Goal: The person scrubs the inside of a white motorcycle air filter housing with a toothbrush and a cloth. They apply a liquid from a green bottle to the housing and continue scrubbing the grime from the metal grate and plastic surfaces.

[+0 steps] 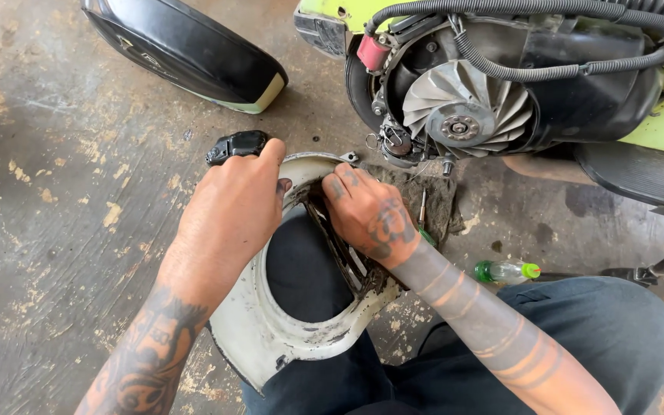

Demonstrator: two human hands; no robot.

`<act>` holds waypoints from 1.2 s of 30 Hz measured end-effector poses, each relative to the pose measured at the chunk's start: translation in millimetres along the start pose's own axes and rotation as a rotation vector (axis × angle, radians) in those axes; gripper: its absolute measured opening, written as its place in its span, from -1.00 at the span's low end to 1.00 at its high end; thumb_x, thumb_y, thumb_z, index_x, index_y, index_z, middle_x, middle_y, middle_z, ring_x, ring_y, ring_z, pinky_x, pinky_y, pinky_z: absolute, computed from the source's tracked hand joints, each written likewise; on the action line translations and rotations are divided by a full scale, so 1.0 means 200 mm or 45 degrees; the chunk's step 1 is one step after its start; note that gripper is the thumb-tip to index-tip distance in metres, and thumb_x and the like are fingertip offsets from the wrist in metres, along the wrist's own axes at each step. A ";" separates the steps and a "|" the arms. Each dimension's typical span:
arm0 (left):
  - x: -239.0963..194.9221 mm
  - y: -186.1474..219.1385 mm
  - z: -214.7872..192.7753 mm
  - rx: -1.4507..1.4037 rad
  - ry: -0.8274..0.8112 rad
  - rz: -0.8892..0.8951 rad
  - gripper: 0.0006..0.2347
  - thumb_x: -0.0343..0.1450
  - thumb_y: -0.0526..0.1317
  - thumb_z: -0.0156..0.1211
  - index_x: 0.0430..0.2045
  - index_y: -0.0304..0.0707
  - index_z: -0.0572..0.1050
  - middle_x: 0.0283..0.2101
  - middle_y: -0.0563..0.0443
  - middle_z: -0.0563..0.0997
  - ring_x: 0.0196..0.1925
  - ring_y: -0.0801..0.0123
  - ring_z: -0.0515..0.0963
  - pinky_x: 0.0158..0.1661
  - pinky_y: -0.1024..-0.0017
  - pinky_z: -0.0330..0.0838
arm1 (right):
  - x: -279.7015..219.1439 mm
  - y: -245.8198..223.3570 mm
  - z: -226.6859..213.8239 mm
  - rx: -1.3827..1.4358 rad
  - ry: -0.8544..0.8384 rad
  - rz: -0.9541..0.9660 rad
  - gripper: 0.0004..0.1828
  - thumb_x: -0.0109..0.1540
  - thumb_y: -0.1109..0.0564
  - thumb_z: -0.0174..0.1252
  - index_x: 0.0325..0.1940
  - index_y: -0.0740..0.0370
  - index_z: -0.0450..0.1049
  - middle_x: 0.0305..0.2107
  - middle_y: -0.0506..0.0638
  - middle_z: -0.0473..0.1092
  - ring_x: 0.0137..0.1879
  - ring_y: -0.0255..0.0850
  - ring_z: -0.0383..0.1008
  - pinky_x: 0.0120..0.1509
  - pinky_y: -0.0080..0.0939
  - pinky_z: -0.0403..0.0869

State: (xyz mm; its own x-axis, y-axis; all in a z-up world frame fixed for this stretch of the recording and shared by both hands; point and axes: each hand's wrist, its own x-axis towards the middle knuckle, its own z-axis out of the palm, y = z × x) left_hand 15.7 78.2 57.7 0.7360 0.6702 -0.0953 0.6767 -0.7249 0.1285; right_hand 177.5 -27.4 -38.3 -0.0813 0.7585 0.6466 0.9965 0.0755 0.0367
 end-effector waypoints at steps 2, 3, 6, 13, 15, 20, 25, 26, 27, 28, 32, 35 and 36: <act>0.01 -0.02 0.01 -0.025 -0.018 -0.022 -0.84 0.46 -0.20 0.11 -0.14 -0.16 0.37 -0.39 -0.29 0.64 -0.37 -0.37 0.69 -0.31 -0.18 0.62 | 0.00 -0.02 -0.01 -0.087 -0.014 0.017 -0.96 0.26 0.12 0.03 -0.26 0.06 0.40 -0.36 -0.03 0.37 -0.29 -0.14 0.50 -0.45 -0.24 0.51; 0.01 -0.02 0.01 -0.029 -0.020 -0.028 -0.84 0.46 -0.20 0.11 -0.14 -0.16 0.37 -0.39 -0.29 0.64 -0.37 -0.37 0.69 -0.31 -0.18 0.62 | 0.00 -0.01 -0.01 -0.083 -0.017 0.012 -0.96 0.26 0.12 0.03 -0.26 0.06 0.40 -0.36 -0.03 0.37 -0.29 -0.14 0.50 -0.45 -0.24 0.51; 0.01 -0.02 0.00 -0.084 -0.071 -0.028 -0.84 0.48 -0.20 0.09 -0.12 -0.17 0.37 -0.36 -0.29 0.64 -0.33 -0.39 0.69 -0.29 -0.20 0.62 | -0.07 0.02 -0.04 0.003 -0.156 0.147 -0.88 0.34 0.11 -0.03 -0.22 0.08 0.42 -0.39 -0.06 0.37 -0.35 -0.18 0.51 -0.46 -0.27 0.52; 0.02 -0.02 -0.01 -0.076 -0.058 -0.001 -0.87 0.48 -0.19 0.10 -0.16 -0.15 0.38 -0.41 -0.24 0.63 -0.37 -0.32 0.70 -0.32 -0.16 0.63 | -0.20 -0.01 -0.15 -0.244 -0.503 0.352 -0.82 0.38 0.07 -0.05 -0.12 0.04 0.48 -0.38 -0.08 0.47 -0.37 -0.31 0.58 -0.40 -0.34 0.58; 0.02 -0.02 0.00 -0.064 -0.057 0.003 -0.87 0.49 -0.19 0.10 -0.15 -0.13 0.37 -0.42 -0.21 0.63 -0.37 -0.30 0.70 -0.33 -0.15 0.63 | -0.20 0.00 -0.12 -0.245 -0.458 0.339 -0.83 0.37 0.07 -0.03 -0.15 0.05 0.49 -0.40 -0.05 0.47 -0.37 -0.26 0.60 -0.40 -0.31 0.59; 0.00 0.00 0.03 0.008 0.004 0.034 -0.87 0.47 -0.20 0.13 -0.18 -0.15 0.38 -0.40 -0.21 0.62 -0.37 -0.29 0.70 -0.32 -0.15 0.64 | -0.11 0.02 0.10 -0.165 0.042 0.094 -0.94 0.27 0.09 0.08 -0.24 0.07 0.43 -0.38 -0.01 0.44 -0.33 -0.11 0.58 -0.41 -0.20 0.57; -0.01 -0.04 0.01 -0.049 -0.018 -0.012 -0.86 0.48 -0.18 0.12 -0.16 -0.13 0.36 -0.39 -0.21 0.62 -0.36 -0.31 0.70 -0.31 -0.17 0.64 | -0.01 -0.04 0.03 -0.180 0.007 0.122 -0.94 0.26 0.05 0.04 -0.27 0.02 0.40 -0.42 -0.07 0.37 -0.38 -0.16 0.52 -0.47 -0.20 0.52; -0.02 -0.04 0.01 -0.062 -0.024 -0.015 -0.86 0.48 -0.16 0.12 -0.16 -0.11 0.36 -0.38 -0.20 0.62 -0.36 -0.31 0.69 -0.30 -0.17 0.64 | -0.02 -0.03 0.02 -0.209 -0.030 0.139 -0.94 0.27 0.05 0.03 -0.28 0.00 0.39 -0.45 -0.10 0.35 -0.43 -0.18 0.50 -0.50 -0.21 0.49; -0.02 -0.04 0.00 -0.064 -0.028 -0.019 -0.86 0.48 -0.16 0.12 -0.16 -0.11 0.36 -0.38 -0.20 0.62 -0.36 -0.31 0.69 -0.30 -0.17 0.64 | -0.02 -0.04 -0.02 -0.205 -0.034 0.137 -0.94 0.27 0.05 0.03 -0.28 0.00 0.39 -0.45 -0.10 0.35 -0.43 -0.18 0.50 -0.50 -0.21 0.49; -0.02 -0.05 0.00 -0.072 -0.031 -0.017 -0.85 0.48 -0.18 0.11 -0.15 -0.13 0.37 -0.39 -0.21 0.62 -0.36 -0.32 0.69 -0.30 -0.17 0.64 | -0.04 -0.04 -0.07 -0.237 -0.199 0.208 -0.88 0.33 0.06 -0.01 -0.21 0.02 0.45 -0.43 -0.12 0.39 -0.45 -0.27 0.50 -0.49 -0.29 0.51; -0.02 -0.03 -0.02 -0.063 -0.039 -0.010 -0.87 0.49 -0.18 0.09 -0.15 -0.13 0.38 -0.39 -0.21 0.62 -0.36 -0.32 0.70 -0.31 -0.15 0.64 | -0.23 -0.03 -0.10 -0.280 -0.619 0.415 -0.75 0.43 0.03 -0.19 -0.06 0.00 0.43 -0.30 -0.11 0.44 -0.39 -0.36 0.52 -0.37 -0.40 0.53; 0.00 -0.03 0.00 -0.063 -0.033 0.008 -0.87 0.48 -0.18 0.08 -0.17 -0.13 0.37 -0.38 -0.21 0.63 -0.37 -0.33 0.69 -0.32 -0.16 0.63 | -0.23 -0.03 -0.12 -0.390 -0.477 0.302 -0.89 0.31 0.08 0.02 -0.18 0.01 0.47 -0.41 -0.12 0.44 -0.45 -0.27 0.57 -0.52 -0.33 0.52; -0.01 -0.03 0.01 -0.055 -0.030 0.011 -0.87 0.48 -0.18 0.08 -0.17 -0.13 0.37 -0.38 -0.21 0.63 -0.37 -0.33 0.69 -0.32 -0.16 0.63 | -0.24 0.00 -0.07 -0.390 -0.470 0.307 -0.89 0.31 0.08 0.02 -0.18 0.01 0.47 -0.41 -0.12 0.44 -0.45 -0.27 0.57 -0.52 -0.33 0.52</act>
State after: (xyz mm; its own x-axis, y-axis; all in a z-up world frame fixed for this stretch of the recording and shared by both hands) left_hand 10.8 81.1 56.1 0.7424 0.6597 -0.1171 0.6694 -0.7227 0.1721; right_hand 180.8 -72.3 -58.4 0.2035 0.9123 0.3553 0.9439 -0.2792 0.1764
